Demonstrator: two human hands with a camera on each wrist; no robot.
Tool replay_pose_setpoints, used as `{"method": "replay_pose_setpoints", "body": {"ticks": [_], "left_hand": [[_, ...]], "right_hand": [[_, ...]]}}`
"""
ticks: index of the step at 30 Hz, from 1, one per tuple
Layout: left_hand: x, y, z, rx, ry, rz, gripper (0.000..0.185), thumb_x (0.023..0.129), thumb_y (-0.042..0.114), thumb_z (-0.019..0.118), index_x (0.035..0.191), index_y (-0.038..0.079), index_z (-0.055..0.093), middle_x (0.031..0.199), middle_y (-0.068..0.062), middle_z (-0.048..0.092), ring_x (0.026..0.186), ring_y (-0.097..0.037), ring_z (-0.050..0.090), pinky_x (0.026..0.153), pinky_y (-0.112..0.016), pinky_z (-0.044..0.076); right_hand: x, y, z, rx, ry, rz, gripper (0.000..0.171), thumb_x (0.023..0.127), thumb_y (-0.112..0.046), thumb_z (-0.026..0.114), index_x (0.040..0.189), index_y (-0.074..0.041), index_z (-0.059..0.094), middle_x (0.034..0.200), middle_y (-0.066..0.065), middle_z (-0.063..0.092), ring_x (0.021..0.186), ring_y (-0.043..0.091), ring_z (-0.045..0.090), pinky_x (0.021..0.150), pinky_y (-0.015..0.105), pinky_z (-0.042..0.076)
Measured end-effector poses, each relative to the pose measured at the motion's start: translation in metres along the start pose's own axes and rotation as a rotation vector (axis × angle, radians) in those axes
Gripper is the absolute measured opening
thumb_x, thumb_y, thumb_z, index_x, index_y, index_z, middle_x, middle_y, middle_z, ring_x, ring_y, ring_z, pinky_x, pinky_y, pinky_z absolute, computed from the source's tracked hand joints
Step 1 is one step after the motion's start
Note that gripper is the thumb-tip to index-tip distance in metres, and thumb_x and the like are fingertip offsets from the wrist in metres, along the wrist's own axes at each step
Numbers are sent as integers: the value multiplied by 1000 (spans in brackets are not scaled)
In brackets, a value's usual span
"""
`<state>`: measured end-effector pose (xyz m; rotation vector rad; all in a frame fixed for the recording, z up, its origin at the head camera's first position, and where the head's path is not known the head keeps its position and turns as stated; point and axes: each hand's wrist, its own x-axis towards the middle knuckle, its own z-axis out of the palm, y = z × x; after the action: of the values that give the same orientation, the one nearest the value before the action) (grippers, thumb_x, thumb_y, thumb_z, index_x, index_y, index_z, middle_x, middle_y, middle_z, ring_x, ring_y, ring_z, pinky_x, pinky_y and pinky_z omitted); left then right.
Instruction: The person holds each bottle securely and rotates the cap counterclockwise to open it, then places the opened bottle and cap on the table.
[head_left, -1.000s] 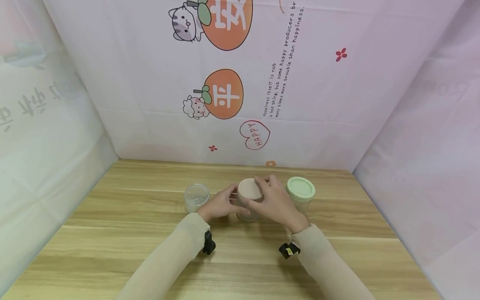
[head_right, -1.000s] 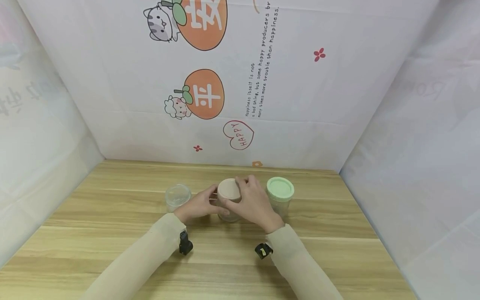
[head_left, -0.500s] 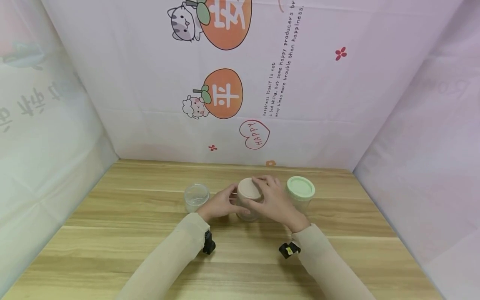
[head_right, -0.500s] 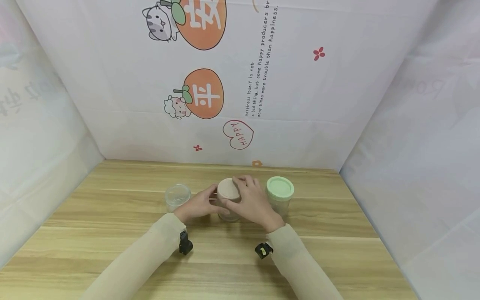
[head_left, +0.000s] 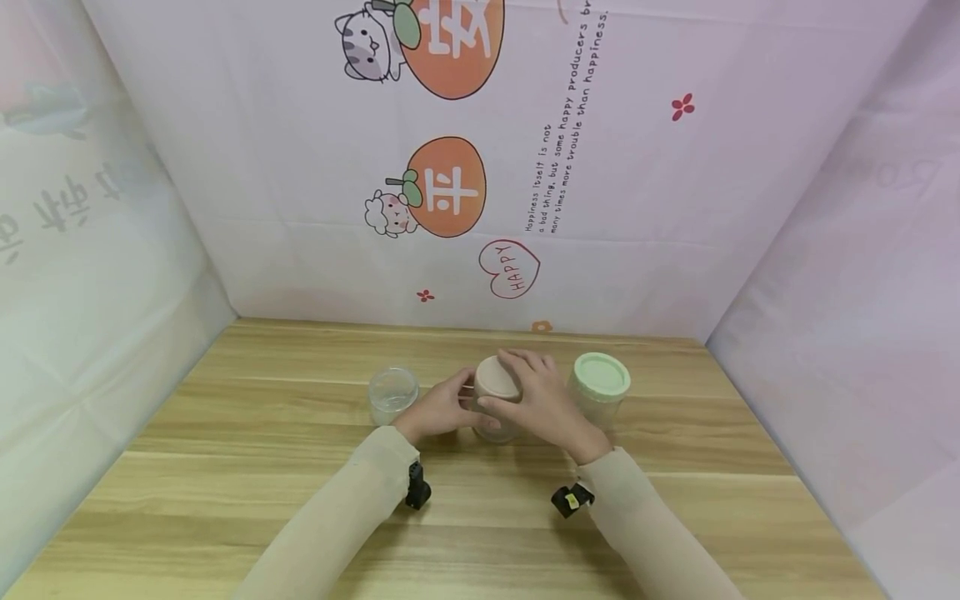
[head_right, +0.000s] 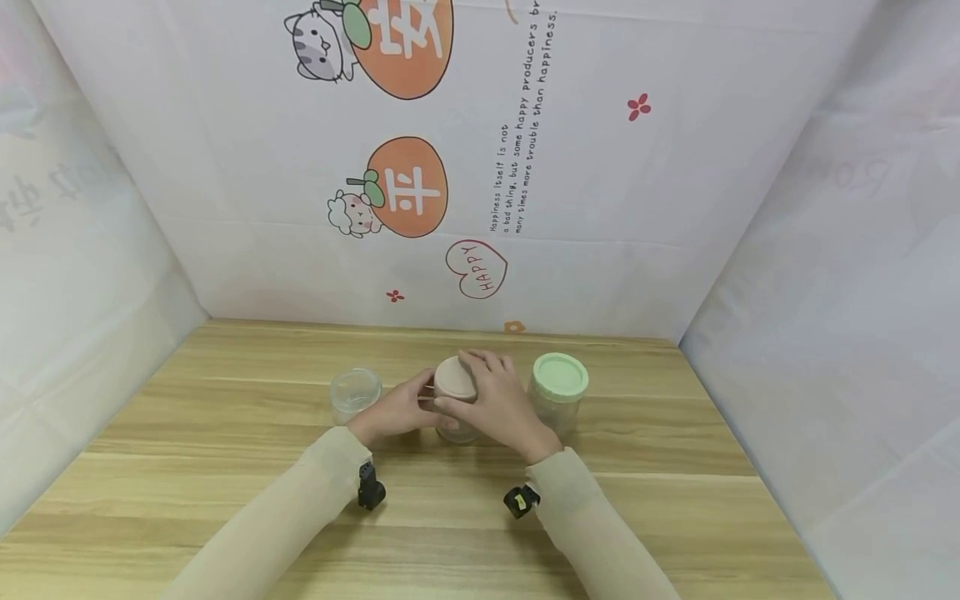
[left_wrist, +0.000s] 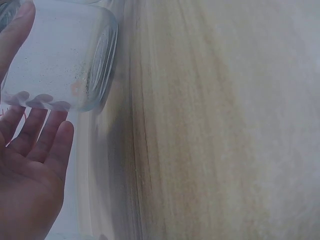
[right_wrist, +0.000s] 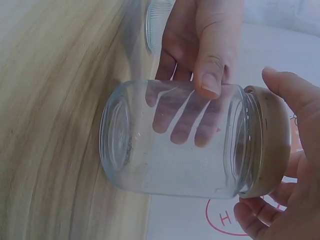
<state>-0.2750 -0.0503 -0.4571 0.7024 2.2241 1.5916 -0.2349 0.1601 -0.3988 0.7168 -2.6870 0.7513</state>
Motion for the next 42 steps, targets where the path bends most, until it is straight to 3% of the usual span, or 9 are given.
{"method": "replay_pose_setpoints", "body": {"ticks": [13, 21, 24, 29, 32, 42], "left_hand": [[-4, 10, 1, 8, 1, -11, 89, 81, 34, 86, 153, 19, 35, 143, 2, 49, 128, -20, 52, 103, -38, 47], [-4, 10, 2, 14, -2, 10, 87, 81, 33, 87, 151, 19, 37, 141, 3, 51, 127, -20, 52, 101, -36, 48], [-3, 8, 2, 13, 1, 10, 87, 81, 35, 87, 151, 19, 37, 141, 2, 51, 128, -20, 52, 101, -37, 48], [-4, 8, 2, 19, 17, -11, 91, 79, 37, 87, 152, 19, 36, 141, 3, 51, 128, -19, 51, 102, -37, 47], [-4, 9, 2, 27, 20, -19, 91, 79, 37, 88, 152, 19, 37, 140, 3, 52, 128, -19, 52, 102, -37, 48], [-5, 11, 2, 17, 16, -31, 89, 79, 36, 88, 151, 19, 38, 140, 3, 52, 126, -20, 53, 102, -38, 48]], "right_hand": [[3, 0, 5, 61, -8, -29, 80, 88, -51, 75, 151, -13, 45, 148, 13, 43, 126, 30, 46, 85, 43, 55], [2, 0, 4, 93, -8, -53, 75, 88, -37, 78, 150, -9, 45, 150, 19, 40, 128, 34, 46, 89, 49, 54], [1, -3, 2, 42, 8, -29, 77, 87, -44, 78, 149, -11, 46, 147, 20, 42, 125, 35, 46, 86, 48, 54], [3, -7, 0, -151, 76, -1, 86, 83, -65, 71, 146, -11, 50, 131, 20, 52, 113, 33, 50, 81, 45, 50], [3, -9, -2, -222, 101, -6, 89, 81, -69, 69, 144, -8, 52, 123, 21, 55, 108, 34, 53, 79, 46, 50], [1, -6, -2, -216, 96, -28, 86, 82, -66, 71, 142, -8, 53, 118, 21, 54, 100, 32, 54, 76, 45, 50]]}}
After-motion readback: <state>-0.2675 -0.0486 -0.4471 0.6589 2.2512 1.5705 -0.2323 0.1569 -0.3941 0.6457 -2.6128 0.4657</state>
